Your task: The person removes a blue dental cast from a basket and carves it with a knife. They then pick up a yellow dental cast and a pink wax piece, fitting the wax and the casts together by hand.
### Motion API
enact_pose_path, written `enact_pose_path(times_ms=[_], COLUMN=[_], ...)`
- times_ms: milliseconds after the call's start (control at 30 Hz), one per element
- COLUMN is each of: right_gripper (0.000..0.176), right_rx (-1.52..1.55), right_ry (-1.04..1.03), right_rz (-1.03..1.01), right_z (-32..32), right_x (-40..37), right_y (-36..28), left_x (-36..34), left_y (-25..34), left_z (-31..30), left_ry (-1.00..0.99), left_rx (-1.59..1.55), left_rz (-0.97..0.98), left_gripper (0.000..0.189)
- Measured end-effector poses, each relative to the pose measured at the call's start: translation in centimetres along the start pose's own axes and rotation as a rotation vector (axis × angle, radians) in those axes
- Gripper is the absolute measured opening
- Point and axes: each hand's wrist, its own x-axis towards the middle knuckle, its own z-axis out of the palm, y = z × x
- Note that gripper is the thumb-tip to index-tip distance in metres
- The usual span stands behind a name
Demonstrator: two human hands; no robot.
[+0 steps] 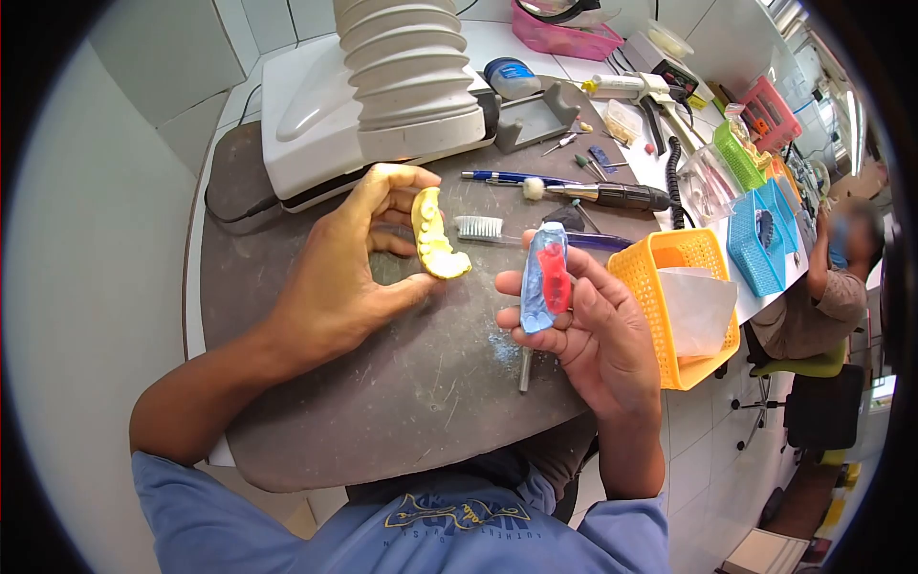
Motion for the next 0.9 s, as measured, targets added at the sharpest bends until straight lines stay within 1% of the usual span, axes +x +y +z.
enact_pose_path(times_ms=[33,67,133,167,233,300,400,467,533,567,633,667,733,767,833,900], right_gripper=[0.047,0.046,0.046,0.046,0.046,0.048,0.050,0.051,0.053,0.054,0.056,0.057,0.058,0.059,0.059,0.059], right_rx=[-0.001,0.025,0.049,0.042,0.034,-0.119,-0.215,-0.223,-0.230,-0.242,-0.253,-0.260,-0.269,-0.269,-0.271,-0.314], right_ry=[0.000,0.005,0.013,0.002,0.000,0.074,0.114,0.136,0.159,0.159,0.159,0.152,0.146,0.150,0.154,0.155], right_rz=[-0.001,0.005,0.008,-0.004,-0.016,-0.021,-0.075,-0.098,-0.124,-0.138,-0.150,-0.160,-0.165,-0.163,-0.159,-0.178], right_z=[0.1,0.1,0.2,0.3,0.4,0.9,1.1,1.2,1.2,1.1,1.1,1.2,1.3,1.3,1.3,1.5], right_x=[0.0,0.0,0.0,0.0,-0.1,-0.2,-0.4,-0.5,-0.6,-0.6,-0.6,-0.6,-0.6,-0.6,-0.6,-0.5], right_y=[-0.1,-0.1,-0.1,-0.1,-0.1,0.0,0.3,0.5,0.7,0.8,0.9,0.8,0.9,0.9,0.9,1.1], left_x=[-0.1,-0.1,-0.2,-0.3,-0.4,-0.6,-0.9,-0.9,-0.8,-0.8,-1.0,-1.1,-1.4,-1.4,-1.6,-1.7], left_y=[-0.3,-0.2,0.1,0.4,1.2,1.3,1.0,0.9,1.1,1.3,1.6,1.7,1.8,1.9,2.0,2.1], left_z=[0.3,0.3,0.2,0.0,-0.3,-0.2,0.1,0.2,0.0,0.0,0.0,0.2,0.5,0.4,0.3,0.3], left_ry=[0.012,0.011,-0.106,-0.110,-0.175,-0.177,-0.158,-0.141,-0.106,-0.104,-0.111,-0.109,-0.090,-0.089,-0.087,-0.087], left_rx=[-0.253,-0.252,-0.586,-0.588,-0.767,-0.789,-0.831,-0.854,-0.968,-0.971,-0.946,-0.948,-0.832,-0.835,-0.694,-0.652], left_rz=[0.024,0.026,-0.124,-0.123,-0.279,-0.289,-0.284,-0.270,-0.373,-0.375,-0.340,-0.342,-0.220,-0.221,-0.196,-0.171], left_gripper=[0.069,0.069,0.071,0.071,0.075,0.076,0.077,0.076,0.070,0.070,0.064,0.064,0.060,0.060,0.057,0.055])
